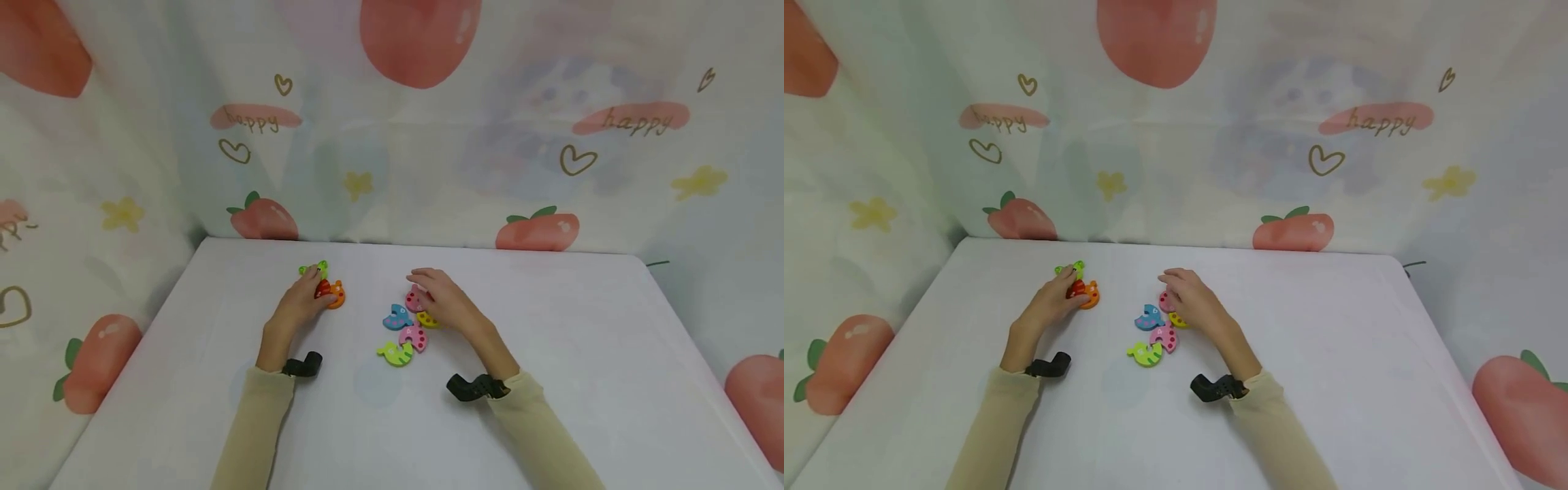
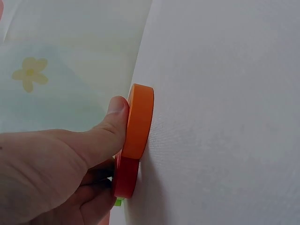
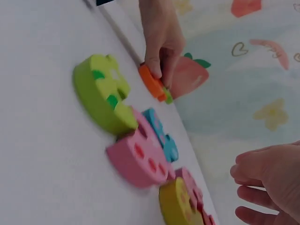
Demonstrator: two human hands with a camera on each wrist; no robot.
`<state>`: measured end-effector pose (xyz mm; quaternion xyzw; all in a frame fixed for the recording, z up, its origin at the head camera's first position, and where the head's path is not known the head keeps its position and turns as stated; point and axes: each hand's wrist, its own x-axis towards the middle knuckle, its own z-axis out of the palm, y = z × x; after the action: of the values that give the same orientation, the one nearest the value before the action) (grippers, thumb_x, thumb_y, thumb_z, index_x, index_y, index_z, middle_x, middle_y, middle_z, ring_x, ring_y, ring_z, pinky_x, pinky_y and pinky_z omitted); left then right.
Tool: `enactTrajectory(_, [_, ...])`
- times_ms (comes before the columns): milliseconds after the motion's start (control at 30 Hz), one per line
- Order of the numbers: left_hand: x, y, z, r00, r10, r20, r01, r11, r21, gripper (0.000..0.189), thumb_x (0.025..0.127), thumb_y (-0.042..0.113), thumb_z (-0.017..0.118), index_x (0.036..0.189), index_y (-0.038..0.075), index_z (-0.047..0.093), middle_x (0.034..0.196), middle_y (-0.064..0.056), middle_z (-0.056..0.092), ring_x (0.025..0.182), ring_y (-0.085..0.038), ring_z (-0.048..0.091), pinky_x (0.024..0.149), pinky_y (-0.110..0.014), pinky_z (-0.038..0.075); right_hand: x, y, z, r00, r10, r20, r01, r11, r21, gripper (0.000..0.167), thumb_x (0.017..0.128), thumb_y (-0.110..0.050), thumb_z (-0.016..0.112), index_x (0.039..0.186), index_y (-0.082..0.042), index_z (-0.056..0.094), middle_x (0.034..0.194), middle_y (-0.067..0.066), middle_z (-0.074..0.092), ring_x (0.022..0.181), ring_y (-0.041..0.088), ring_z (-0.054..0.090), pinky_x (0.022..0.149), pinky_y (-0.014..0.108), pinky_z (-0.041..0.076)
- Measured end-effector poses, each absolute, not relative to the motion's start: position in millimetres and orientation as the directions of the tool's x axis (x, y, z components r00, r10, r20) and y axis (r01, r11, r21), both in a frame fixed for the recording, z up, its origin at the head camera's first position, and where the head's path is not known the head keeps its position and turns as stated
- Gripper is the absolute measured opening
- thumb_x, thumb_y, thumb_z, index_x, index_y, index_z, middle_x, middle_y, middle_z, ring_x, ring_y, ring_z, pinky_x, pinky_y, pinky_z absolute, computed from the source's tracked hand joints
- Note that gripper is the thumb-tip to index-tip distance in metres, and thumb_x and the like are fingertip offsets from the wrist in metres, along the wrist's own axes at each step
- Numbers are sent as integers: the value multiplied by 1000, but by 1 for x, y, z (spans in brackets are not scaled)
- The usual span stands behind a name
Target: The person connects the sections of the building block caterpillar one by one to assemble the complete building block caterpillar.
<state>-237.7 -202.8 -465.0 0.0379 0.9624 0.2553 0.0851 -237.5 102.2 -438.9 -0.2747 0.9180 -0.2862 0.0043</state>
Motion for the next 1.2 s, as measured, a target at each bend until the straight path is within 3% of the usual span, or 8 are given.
enactTrajectory(333, [-237, -203, -463, -984, 125, -128, 47, 869, 493, 73, 94, 33, 63, 149, -2, 31, 159, -22, 22, 146, -42, 25, 118, -56, 25, -242, 142, -447, -844, -529, 89, -496, 705, -507, 44, 92, -11, 63, 135, -4, 55, 144, 19, 48, 133, 38, 43, 106, 52, 44])
enactTrajectory(600, [-238, -202, -463, -986, 108, -128, 27, 857, 515, 73, 94, 32, 63, 149, -2, 31, 160, -21, 22, 147, -41, 24, 118, -57, 23, -237, 136, -439, -738, -675, -4, -565, 622, -542, 52, 88, -18, 69, 137, -6, 54, 147, 14, 47, 137, 36, 40, 105, 52, 45])
enactTrajectory(767, [-237, -201, -466, -980, 125, -155, 29, 861, 509, 73, 95, 32, 60, 149, -4, 28, 160, -23, 19, 148, -40, 20, 119, -56, 21, -226, 128, -431, -654, -753, -77, -580, 563, -588, 49, 89, -21, 69, 134, -5, 57, 140, 14, 54, 133, 33, 47, 104, 49, 48])
enactTrajectory(1200, [-239, -203, -466, -982, 131, -137, 40, 849, 527, 72, 96, 33, 59, 150, -5, 28, 160, -23, 18, 148, -41, 20, 118, -58, 21, -224, 127, -426, -572, -783, -244, -519, 576, -632, 40, 88, -19, 70, 126, -9, 64, 130, 8, 60, 122, 26, 55, 94, 34, 55])
